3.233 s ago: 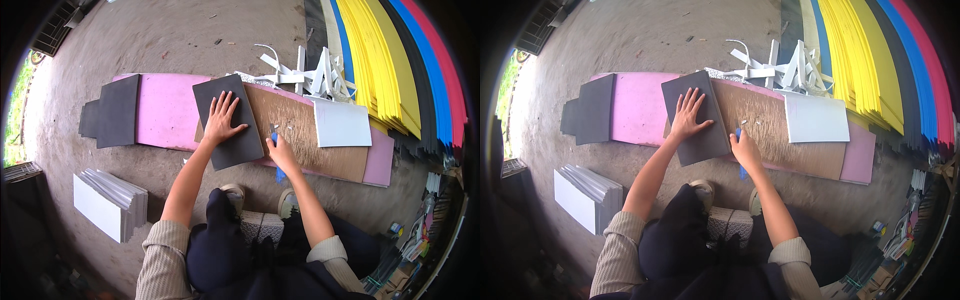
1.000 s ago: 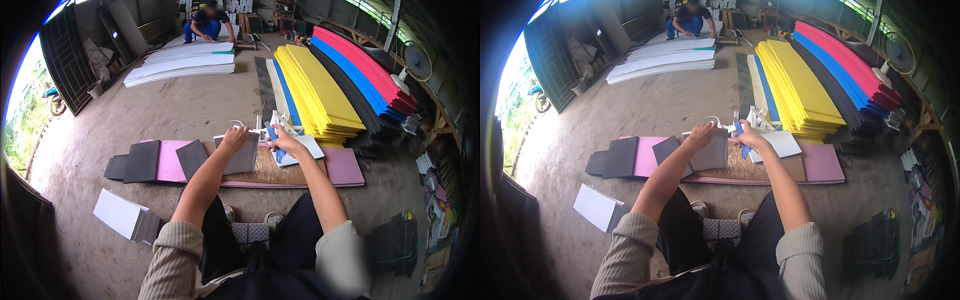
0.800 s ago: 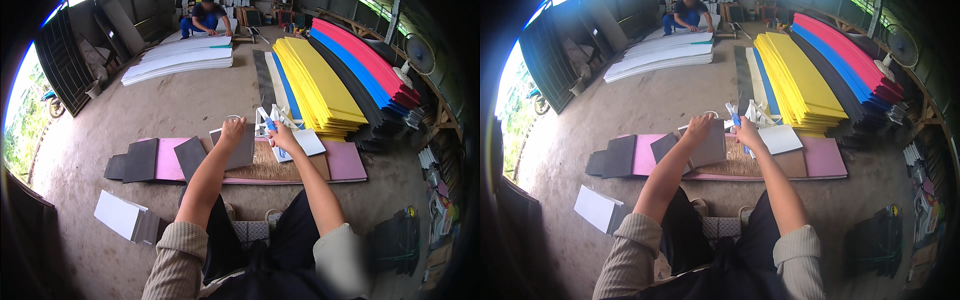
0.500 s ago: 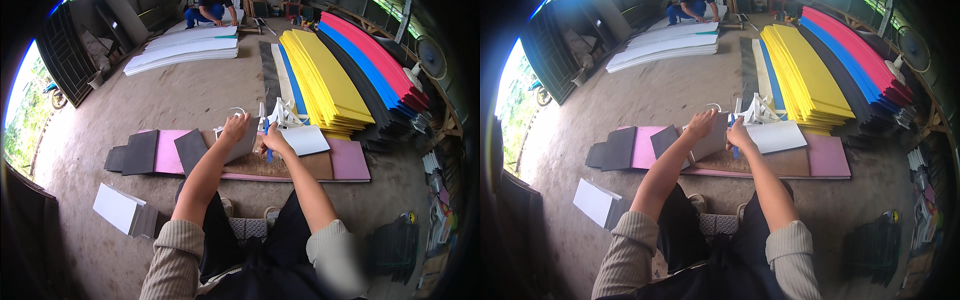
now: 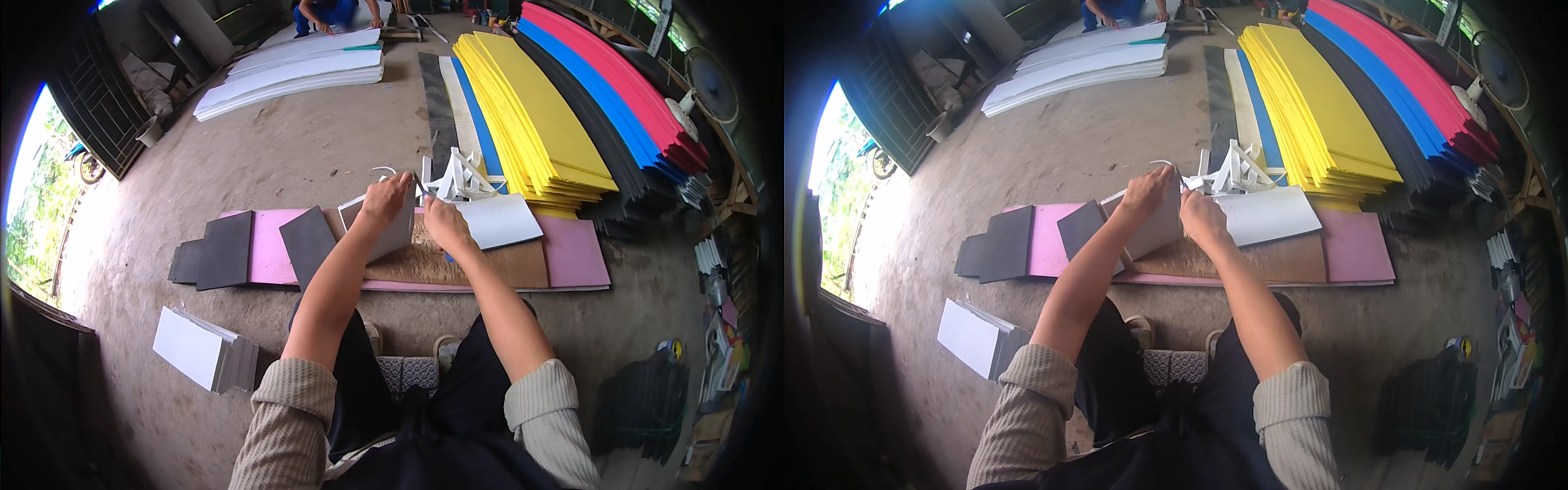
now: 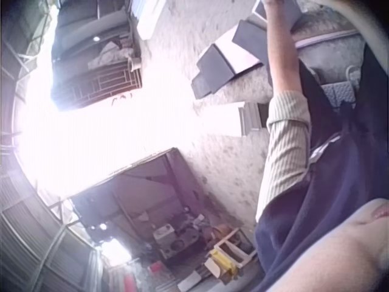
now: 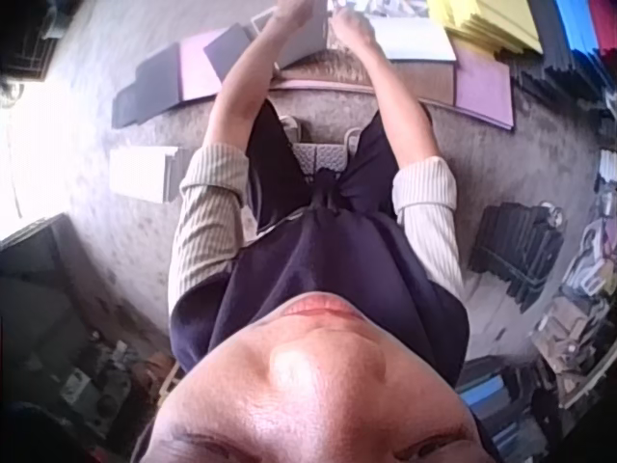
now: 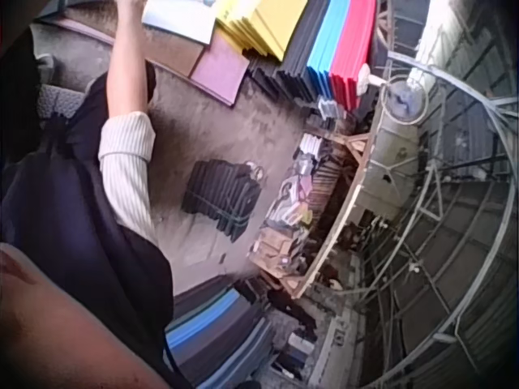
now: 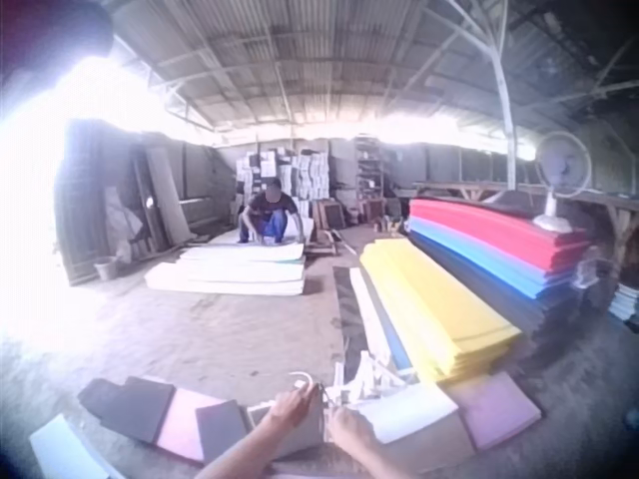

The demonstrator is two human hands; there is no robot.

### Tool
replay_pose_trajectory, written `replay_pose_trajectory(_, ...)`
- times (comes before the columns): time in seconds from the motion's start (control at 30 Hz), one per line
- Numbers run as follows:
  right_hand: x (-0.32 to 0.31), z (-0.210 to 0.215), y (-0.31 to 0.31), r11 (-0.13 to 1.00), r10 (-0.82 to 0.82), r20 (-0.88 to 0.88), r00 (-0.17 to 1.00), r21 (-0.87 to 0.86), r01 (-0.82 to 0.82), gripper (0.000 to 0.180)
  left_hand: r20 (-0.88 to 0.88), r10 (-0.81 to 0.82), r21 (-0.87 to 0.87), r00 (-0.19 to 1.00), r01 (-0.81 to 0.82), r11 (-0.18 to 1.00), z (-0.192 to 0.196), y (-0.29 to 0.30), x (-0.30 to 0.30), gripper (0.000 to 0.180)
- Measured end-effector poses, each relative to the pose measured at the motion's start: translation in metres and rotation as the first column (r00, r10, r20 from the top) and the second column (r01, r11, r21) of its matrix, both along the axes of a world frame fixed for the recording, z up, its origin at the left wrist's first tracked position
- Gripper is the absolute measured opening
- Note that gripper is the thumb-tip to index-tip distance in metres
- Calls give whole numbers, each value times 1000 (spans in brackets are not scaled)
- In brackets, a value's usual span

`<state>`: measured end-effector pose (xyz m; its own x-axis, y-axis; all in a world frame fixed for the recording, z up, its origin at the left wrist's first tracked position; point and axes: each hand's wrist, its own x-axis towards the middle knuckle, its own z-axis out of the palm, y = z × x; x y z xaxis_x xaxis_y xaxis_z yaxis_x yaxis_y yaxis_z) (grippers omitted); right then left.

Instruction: The person sits on the floor and uses a utility knife to cut black and white foam sheets into smaller rectangular pieces. They repeatedly score the material, snap off the cut sections, and stack the finished pieces. The person also retrieves additional white foam sheets from a nearby pile and places them on the work surface.

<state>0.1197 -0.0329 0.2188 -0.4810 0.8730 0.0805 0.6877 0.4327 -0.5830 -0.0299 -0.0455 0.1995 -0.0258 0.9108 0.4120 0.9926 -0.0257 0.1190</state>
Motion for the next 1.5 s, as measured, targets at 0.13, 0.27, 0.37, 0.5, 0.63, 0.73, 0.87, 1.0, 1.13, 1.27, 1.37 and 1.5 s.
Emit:
replay_pose_trajectory(0.13,2,0,0,1000,7,57,998,14,-8,53,6,-29,34,1000,29,999,1,0,-1,12)
replay_pose_trajectory(0.27,2,6,-3,999,28,73,997,-25,-27,48,7,-41,54,999,41,998,-1,1,-4,12)
replay_pose_trajectory(0.37,4,15,-7,995,30,96,995,-98,-21,46,16,-45,62,999,44,997,-2,-1,-6,11)
replay_pose_trajectory(0.5,3,23,-17,1000,15,146,989,-21,-11,45,3,-34,-5,999,34,999,0,-4,-6,13)
replay_pose_trajectory(0.63,-1,13,1,990,17,134,991,-144,2,47,16,-35,-104,999,37,994,4,1,-1,16)
replay_pose_trajectory(0.73,-7,13,8,983,33,140,990,-181,-7,48,55,-84,-146,995,92,985,5,-1,-4,17)
replay_pose_trajectory(0.87,-14,17,15,960,61,150,987,-279,-17,49,71,-137,-147,988,146,978,1,-2,0,19)
replay_pose_trajectory(1.0,-9,16,17,958,45,130,991,-288,-5,50,-28,-105,-145,994,100,984,2,0,6,18)
replay_pose_trajectory(1.13,-6,38,-10,941,117,176,978,-334,-52,51,-36,-80,-139,996,75,987,-7,0,-16,22)
replay_pose_trajectory(1.27,-5,33,-1,940,106,139,985,-336,-53,50,-71,-117,-151,991,105,983,-7,6,-14,17)
replay_pose_trajectory(1.37,-14,12,14,940,105,128,986,-335,-57,48,-103,-161,-66,982,155,986,-11,9,-14,15)
replay_pose_trajectory(1.5,-20,7,21,946,108,129,986,-320,-62,46,-80,-142,-40,987,139,990,-9,7,-11,14)
